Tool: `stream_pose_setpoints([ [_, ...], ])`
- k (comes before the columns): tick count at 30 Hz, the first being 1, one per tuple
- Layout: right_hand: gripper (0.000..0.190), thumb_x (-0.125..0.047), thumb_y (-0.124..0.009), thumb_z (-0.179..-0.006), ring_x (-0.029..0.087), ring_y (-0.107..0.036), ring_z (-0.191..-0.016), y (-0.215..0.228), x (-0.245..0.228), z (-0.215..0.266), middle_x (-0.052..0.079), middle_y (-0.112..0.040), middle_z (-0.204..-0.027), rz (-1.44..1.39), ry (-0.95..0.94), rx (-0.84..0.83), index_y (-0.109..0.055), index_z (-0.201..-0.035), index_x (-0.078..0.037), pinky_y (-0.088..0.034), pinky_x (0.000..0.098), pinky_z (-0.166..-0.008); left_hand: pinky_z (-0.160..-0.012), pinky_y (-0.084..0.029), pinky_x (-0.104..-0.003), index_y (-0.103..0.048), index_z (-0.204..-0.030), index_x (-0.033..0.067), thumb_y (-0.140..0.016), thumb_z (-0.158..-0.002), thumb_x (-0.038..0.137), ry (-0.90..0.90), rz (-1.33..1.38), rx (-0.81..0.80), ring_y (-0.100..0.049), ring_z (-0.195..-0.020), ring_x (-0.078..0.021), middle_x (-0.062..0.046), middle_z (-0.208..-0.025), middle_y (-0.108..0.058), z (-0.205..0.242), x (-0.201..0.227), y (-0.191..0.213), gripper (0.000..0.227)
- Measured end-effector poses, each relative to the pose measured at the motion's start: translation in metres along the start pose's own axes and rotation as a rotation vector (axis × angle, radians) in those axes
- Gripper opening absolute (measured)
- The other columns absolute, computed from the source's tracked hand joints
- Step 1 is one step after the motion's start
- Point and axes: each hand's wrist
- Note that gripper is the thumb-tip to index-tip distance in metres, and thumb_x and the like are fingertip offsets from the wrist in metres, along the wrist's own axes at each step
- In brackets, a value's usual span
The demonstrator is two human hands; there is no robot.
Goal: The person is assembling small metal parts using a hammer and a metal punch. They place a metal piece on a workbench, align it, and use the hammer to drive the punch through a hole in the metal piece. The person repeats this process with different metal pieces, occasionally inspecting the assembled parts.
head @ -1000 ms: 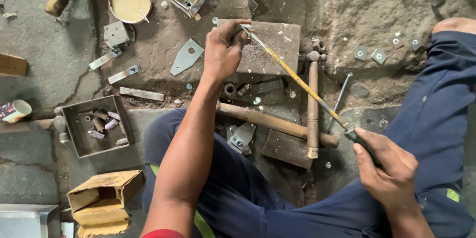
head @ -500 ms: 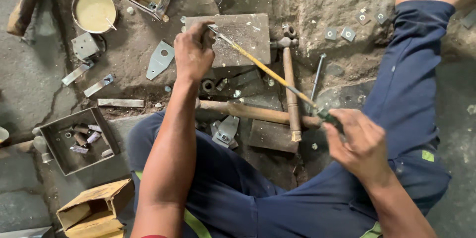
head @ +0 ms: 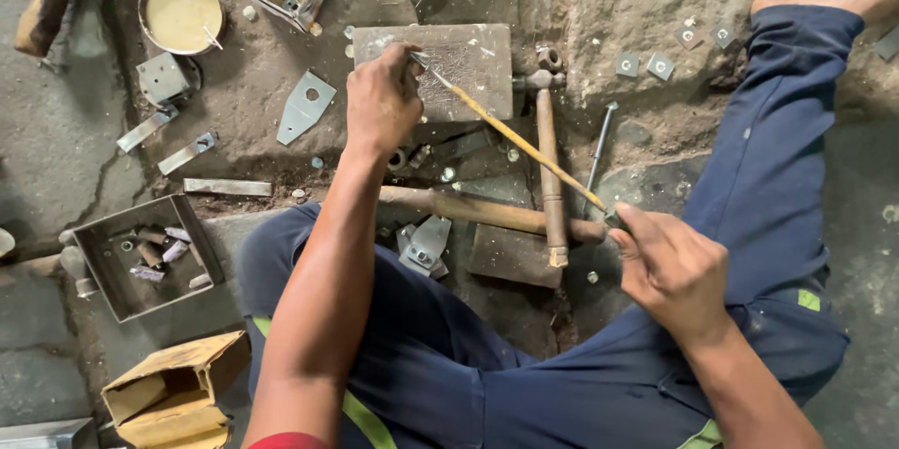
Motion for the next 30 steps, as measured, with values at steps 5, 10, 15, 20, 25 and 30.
stream_pose_setpoints([
  [5,0.028,-0.016,-0.073,-0.092,0.011,-0.056,-0.052,0.003,0.018,-0.015,0.01,-0.07,-0.081,-1.055,-0.926,-0.244,-0.077,-0.117,-0.003,-0.041,0.0232,-0.042,-0.075,-0.057,-0.045,-0.069,-0.109,0.0044,-0.059,-0.092,0.0,-0.034,0.135,0.028,-0.074,-0.084,-0.0351,-0.015,-0.088,-0.074,-0.006,0.007,0.008,0.021],
  [10,0.025,-0.014,-0.071,-0.095,0.017,-0.063,-0.077,0.004,-0.016,-0.004,0.009,-0.064,-0.096,-0.033,0.038,0.039,-0.062,-0.116,-0.006,-0.05,0.0292,-0.068,-0.075,-0.056,-0.047,-0.069,-0.109,0.004,-0.06,-0.094,-0.001,0.004,0.077,0.018,-0.073,-0.085,-0.0374,-0.017,-0.091,-0.074,-0.003,0.003,0.008,0.019],
  [15,0.027,-0.018,-0.072,-0.099,0.011,-0.06,-0.056,0.002,0.018,-0.006,0.009,-0.071,-0.082,-0.78,-0.667,-0.217,-0.074,-0.119,0.0,-0.045,0.0226,-0.047,-0.075,-0.055,-0.048,-0.068,-0.113,0.0031,-0.058,-0.092,-0.003,-0.077,0.064,0.03,-0.072,-0.085,-0.0382,-0.019,-0.092,-0.073,0.0,0.002,0.01,0.024],
  [20,0.029,-0.013,-0.073,-0.095,0.014,-0.061,-0.063,0.003,0.014,0.003,0.009,-0.066,-0.085,-0.598,-0.581,-0.158,-0.07,-0.123,-0.005,-0.044,0.0266,-0.054,-0.077,-0.056,-0.046,-0.068,-0.108,0.0033,-0.059,-0.094,0.0,0.018,0.07,0.021,-0.073,-0.086,-0.0366,-0.017,-0.092,-0.074,-0.007,0.0,0.001,0.018],
  [25,0.019,-0.018,-0.069,-0.109,0.016,-0.062,-0.077,0.004,-0.002,-0.008,0.009,-0.068,-0.095,0.021,-0.025,0.078,-0.065,-0.123,-0.006,-0.049,0.0263,-0.068,-0.076,-0.056,-0.047,-0.068,-0.111,0.0033,-0.057,-0.088,-0.002,0.036,0.102,0.02,-0.073,-0.086,-0.0374,-0.016,-0.092,-0.076,-0.007,0.003,0.004,0.026],
  [30,0.032,-0.025,-0.072,-0.091,0.01,-0.055,-0.047,-0.002,0.016,-0.007,0.01,-0.073,-0.072,-1.041,-1.006,-0.249,-0.078,-0.115,-0.004,-0.04,0.0216,-0.039,-0.076,-0.057,-0.046,-0.067,-0.112,0.0045,-0.057,-0.092,-0.003,-0.03,0.101,0.043,-0.073,-0.088,-0.0377,-0.017,-0.094,-0.075,-0.001,0.002,0.003,0.023],
])
Point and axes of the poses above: each hand's wrist, its own z-axis away from the middle knuckle, its own y-axis out of the back of the hand, x = y × z
